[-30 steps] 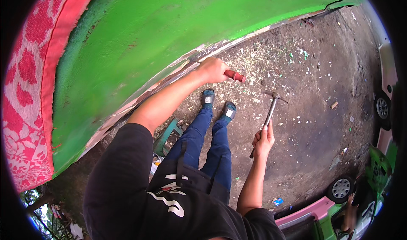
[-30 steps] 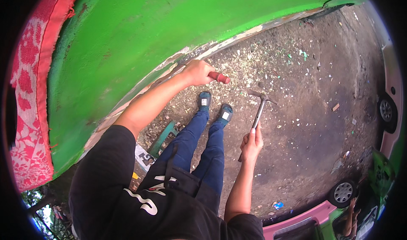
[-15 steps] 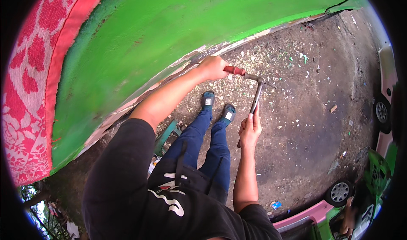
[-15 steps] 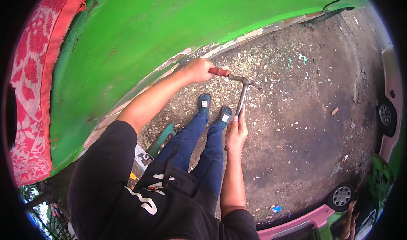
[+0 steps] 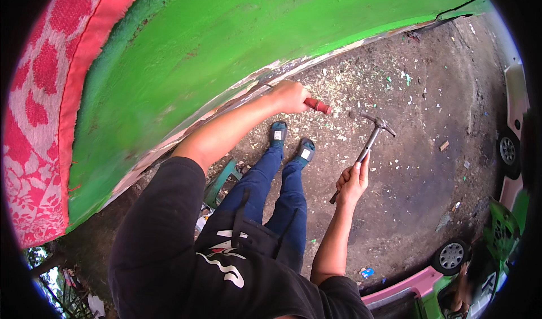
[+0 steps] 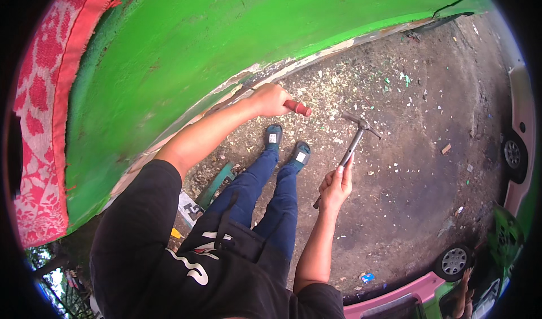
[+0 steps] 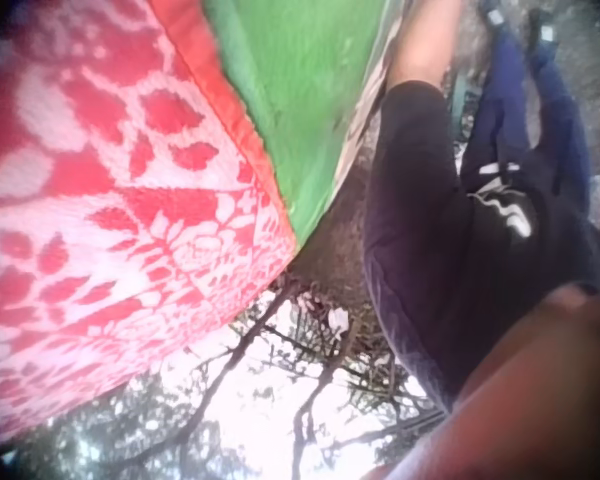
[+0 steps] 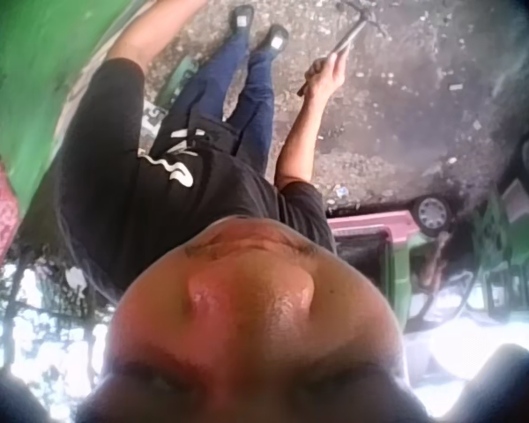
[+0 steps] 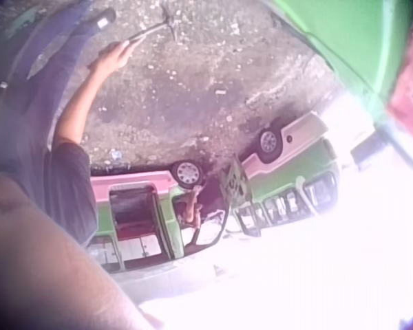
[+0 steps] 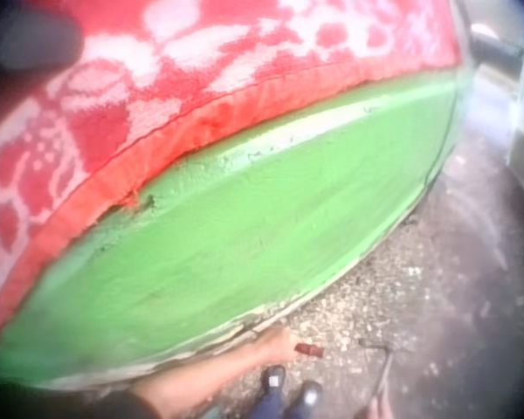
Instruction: The person uses a hammer and a red-handled tool to repeatedly strike and pry along the lower edge of a green-painted metal panel. The person works along the seam where the green paint meets a pink patterned surface, removing material and debris from the edge.
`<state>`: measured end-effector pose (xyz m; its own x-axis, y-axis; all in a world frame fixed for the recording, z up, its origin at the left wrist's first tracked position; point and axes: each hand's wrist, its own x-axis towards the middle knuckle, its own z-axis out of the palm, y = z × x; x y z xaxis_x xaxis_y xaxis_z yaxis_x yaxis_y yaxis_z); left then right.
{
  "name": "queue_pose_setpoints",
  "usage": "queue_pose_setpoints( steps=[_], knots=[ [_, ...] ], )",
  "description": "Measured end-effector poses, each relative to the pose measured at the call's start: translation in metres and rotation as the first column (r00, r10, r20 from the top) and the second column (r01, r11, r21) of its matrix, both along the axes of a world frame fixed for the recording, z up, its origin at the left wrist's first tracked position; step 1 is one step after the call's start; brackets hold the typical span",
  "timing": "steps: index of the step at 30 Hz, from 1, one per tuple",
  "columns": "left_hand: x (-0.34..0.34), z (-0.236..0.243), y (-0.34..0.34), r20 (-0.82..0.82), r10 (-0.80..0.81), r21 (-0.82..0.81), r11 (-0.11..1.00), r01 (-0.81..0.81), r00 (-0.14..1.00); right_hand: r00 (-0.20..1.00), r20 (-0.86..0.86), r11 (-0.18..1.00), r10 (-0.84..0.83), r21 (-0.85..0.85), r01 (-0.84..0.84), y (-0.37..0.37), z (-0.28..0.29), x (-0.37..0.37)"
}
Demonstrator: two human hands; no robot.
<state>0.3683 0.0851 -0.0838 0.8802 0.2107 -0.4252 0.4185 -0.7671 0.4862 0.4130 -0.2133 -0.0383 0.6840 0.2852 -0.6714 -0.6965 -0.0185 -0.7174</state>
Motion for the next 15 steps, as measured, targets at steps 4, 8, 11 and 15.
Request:
queue_pose_setpoints(
  steps=[4,8,11,15],
  knots=[
    [0.003,0.005,-0.001,0.011,0.002,-0.006,1.000,-0.002,1.000,0.999,-0.030,0.999,0.039,-0.015,-0.039,-0.003,-0.001,-0.006],
    [0.002,0.001,-0.001,0.040,-0.050,0.006,0.999,0.050,0.998,0.998,-0.045,0.999,0.052,-0.008,-0.053,0.002,0.002,-0.013],
    [0.001,-0.002,0.000,0.026,-0.057,-0.002,0.998,0.057,0.998,0.998,-0.035,0.998,0.057,-0.016,-0.058,0.003,0.003,-0.014],
    [0.001,0.005,-0.002,0.006,-0.073,-0.007,0.997,0.073,0.997,1.000,0.027,1.000,-0.004,-0.011,0.004,0.000,0.005,-0.011]
  ],
)
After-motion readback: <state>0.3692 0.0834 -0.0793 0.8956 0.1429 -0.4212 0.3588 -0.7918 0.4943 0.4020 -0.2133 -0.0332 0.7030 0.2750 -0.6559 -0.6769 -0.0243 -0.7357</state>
